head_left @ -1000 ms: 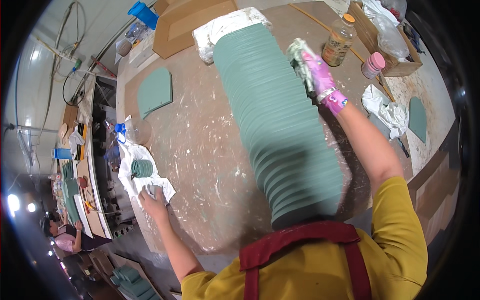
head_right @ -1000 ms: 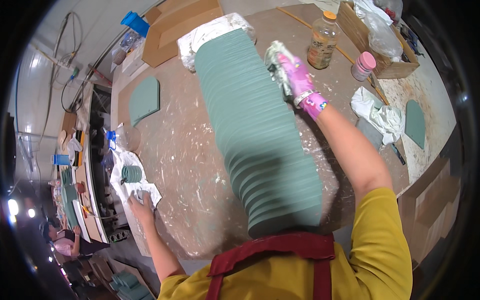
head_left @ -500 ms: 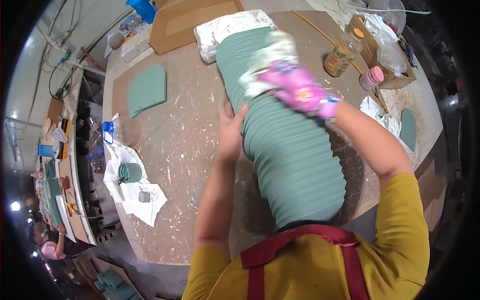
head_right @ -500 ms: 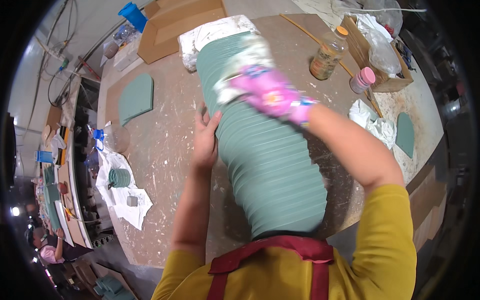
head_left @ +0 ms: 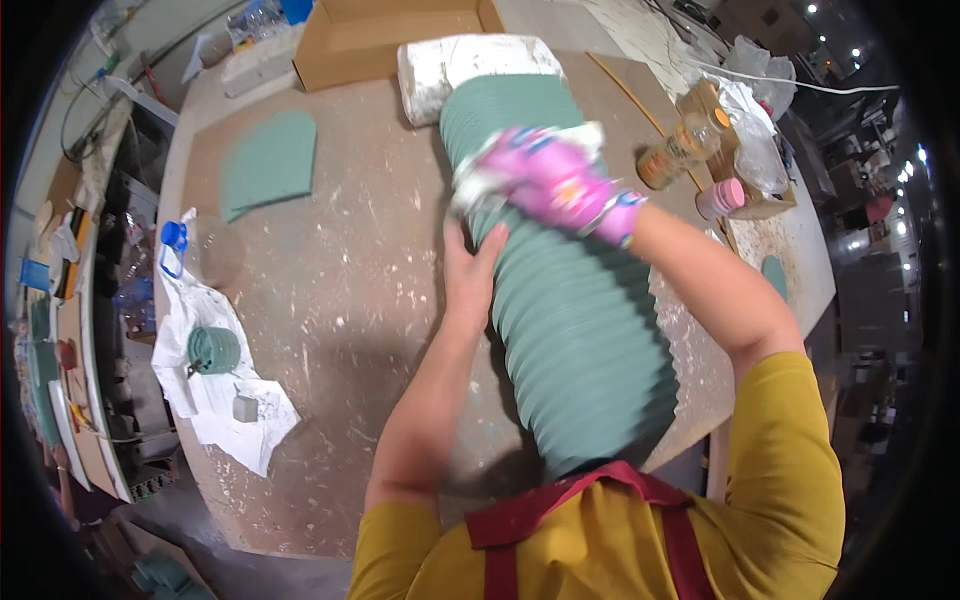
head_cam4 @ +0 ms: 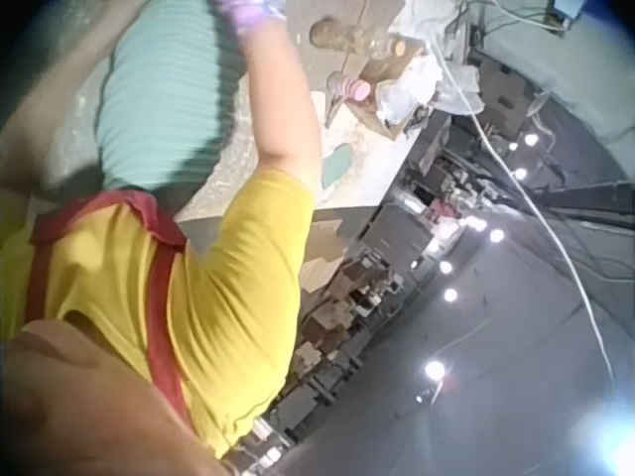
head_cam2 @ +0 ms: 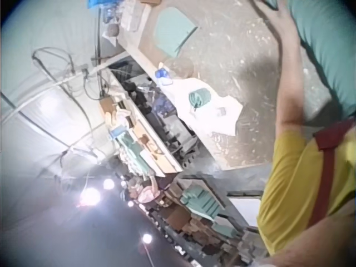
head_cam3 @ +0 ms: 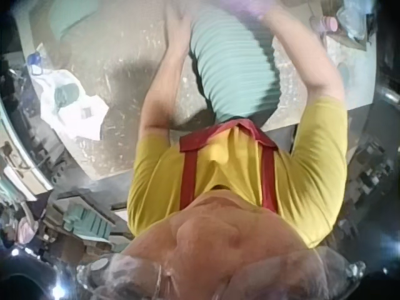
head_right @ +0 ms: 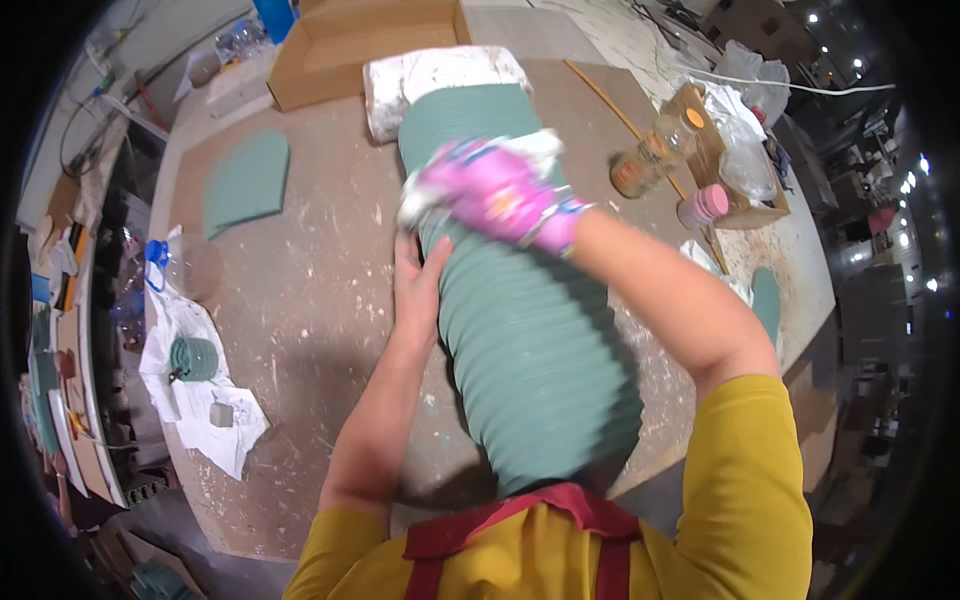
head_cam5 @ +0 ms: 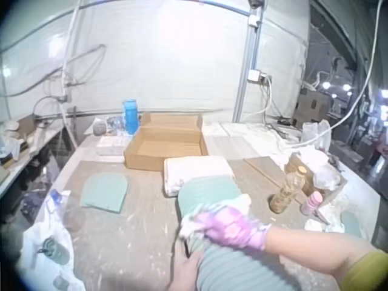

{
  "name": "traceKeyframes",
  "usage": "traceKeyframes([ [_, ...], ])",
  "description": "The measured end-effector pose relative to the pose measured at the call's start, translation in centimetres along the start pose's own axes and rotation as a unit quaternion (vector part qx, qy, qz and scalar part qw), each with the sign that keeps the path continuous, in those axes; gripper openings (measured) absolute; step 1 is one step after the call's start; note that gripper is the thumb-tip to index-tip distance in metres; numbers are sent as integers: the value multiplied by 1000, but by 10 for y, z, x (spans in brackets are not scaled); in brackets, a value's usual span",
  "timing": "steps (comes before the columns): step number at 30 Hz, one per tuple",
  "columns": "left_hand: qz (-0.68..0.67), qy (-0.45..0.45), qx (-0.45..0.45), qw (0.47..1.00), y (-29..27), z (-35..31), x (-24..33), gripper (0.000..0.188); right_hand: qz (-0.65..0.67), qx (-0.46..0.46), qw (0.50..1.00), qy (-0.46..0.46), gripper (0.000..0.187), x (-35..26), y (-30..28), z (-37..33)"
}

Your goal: The person wipes a stack of green discs with a cloth, sands the edges with a sanding block, and applies a coating from a jar using a brush.

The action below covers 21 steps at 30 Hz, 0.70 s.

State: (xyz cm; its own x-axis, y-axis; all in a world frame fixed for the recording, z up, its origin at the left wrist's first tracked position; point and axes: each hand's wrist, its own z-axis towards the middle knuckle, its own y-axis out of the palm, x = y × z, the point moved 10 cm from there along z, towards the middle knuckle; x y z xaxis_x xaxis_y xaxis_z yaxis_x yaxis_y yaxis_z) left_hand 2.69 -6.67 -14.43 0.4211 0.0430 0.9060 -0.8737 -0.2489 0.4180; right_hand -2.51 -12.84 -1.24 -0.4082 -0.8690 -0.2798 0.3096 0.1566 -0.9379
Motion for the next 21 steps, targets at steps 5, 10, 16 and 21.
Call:
traceKeyframes([
  [5,30,14,26,999,5,-4,3,89,-195,-18,953,230,38,121,-66,-114],
  [10,63,43,36,996,-4,-4,2,86,-80,25,996,30,26,6,-57,-7],
  [16,84,49,25,995,-8,4,-5,84,66,-4,996,68,42,27,-6,13],
  [21,68,50,23,996,-3,3,-9,86,-80,88,980,162,33,116,-51,-72],
])
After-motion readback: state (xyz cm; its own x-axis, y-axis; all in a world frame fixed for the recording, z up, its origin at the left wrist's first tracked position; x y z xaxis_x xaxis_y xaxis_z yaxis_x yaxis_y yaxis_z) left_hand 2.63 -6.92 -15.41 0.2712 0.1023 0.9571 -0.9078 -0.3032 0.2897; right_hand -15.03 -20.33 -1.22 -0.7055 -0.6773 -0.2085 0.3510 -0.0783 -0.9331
